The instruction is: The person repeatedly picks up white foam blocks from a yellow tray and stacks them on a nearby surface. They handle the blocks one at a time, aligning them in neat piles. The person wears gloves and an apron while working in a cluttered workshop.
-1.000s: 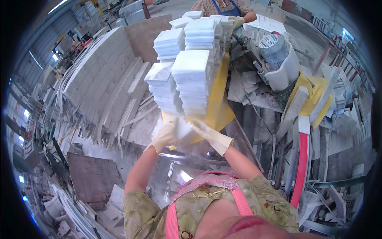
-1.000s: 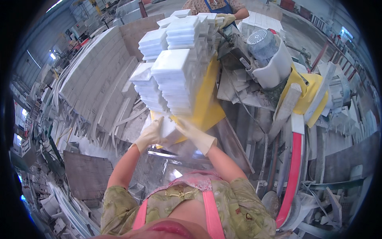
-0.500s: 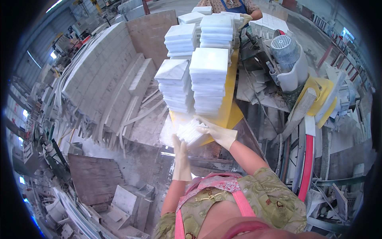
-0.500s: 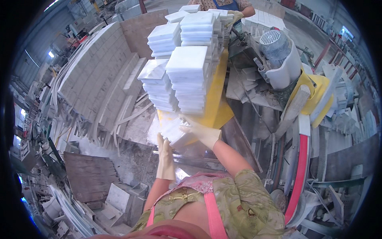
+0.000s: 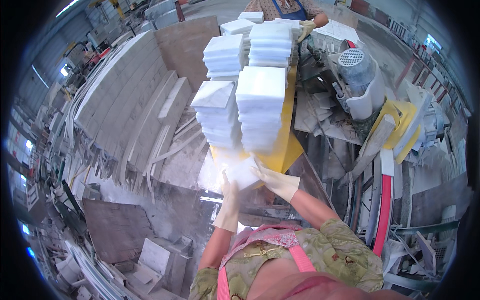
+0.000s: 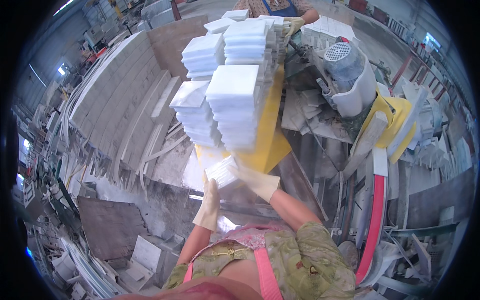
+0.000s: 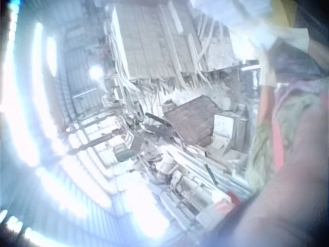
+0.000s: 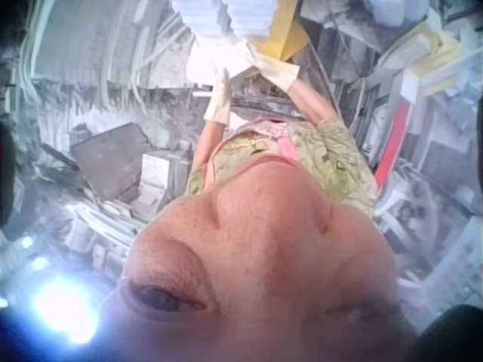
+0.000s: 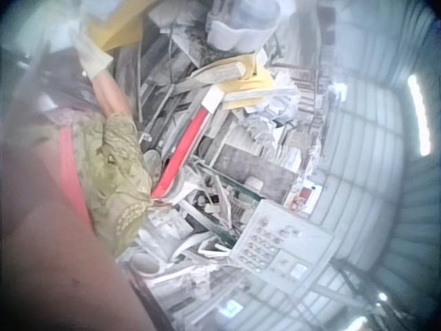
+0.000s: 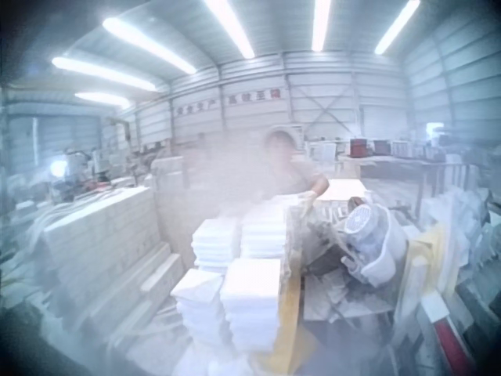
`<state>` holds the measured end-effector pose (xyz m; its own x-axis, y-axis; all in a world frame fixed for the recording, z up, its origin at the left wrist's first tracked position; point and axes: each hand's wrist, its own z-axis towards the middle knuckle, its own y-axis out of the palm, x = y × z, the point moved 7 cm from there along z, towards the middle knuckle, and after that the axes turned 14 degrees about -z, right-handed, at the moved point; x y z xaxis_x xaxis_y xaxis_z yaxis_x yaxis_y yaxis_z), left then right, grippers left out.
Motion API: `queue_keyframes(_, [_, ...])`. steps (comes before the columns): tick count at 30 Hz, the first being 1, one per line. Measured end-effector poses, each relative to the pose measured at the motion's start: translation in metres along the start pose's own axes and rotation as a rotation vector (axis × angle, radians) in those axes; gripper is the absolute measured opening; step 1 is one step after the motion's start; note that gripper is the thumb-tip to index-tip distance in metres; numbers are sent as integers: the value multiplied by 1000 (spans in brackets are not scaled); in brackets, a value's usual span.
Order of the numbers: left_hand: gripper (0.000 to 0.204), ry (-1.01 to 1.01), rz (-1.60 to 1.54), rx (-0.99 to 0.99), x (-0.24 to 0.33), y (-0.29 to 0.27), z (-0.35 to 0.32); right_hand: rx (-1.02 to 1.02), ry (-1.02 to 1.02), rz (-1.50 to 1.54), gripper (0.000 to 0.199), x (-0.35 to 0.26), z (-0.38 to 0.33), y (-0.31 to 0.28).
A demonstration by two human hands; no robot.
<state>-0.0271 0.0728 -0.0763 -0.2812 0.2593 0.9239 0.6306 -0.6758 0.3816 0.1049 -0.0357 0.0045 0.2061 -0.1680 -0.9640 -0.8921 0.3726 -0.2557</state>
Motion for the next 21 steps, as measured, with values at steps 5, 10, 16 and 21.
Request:
queue_keyframes(5, [96, 26, 11, -46, 13, 8, 2, -17, -60, -56, 78, -7, -5, -6])
queue_keyframes(10, [96, 4, 16, -53, 28, 21, -7, 5, -105, 72, 80, -16, -13, -3])
queue_keyframes(16, [114, -101, 496, -26, 88, 34, 0, 86, -102, 131, 78, -10, -15, 0])
queue_keyframes(21, [128, 169, 1438, -396, 131, 87, 22, -3, -89, 167, 78, -6, -22, 2])
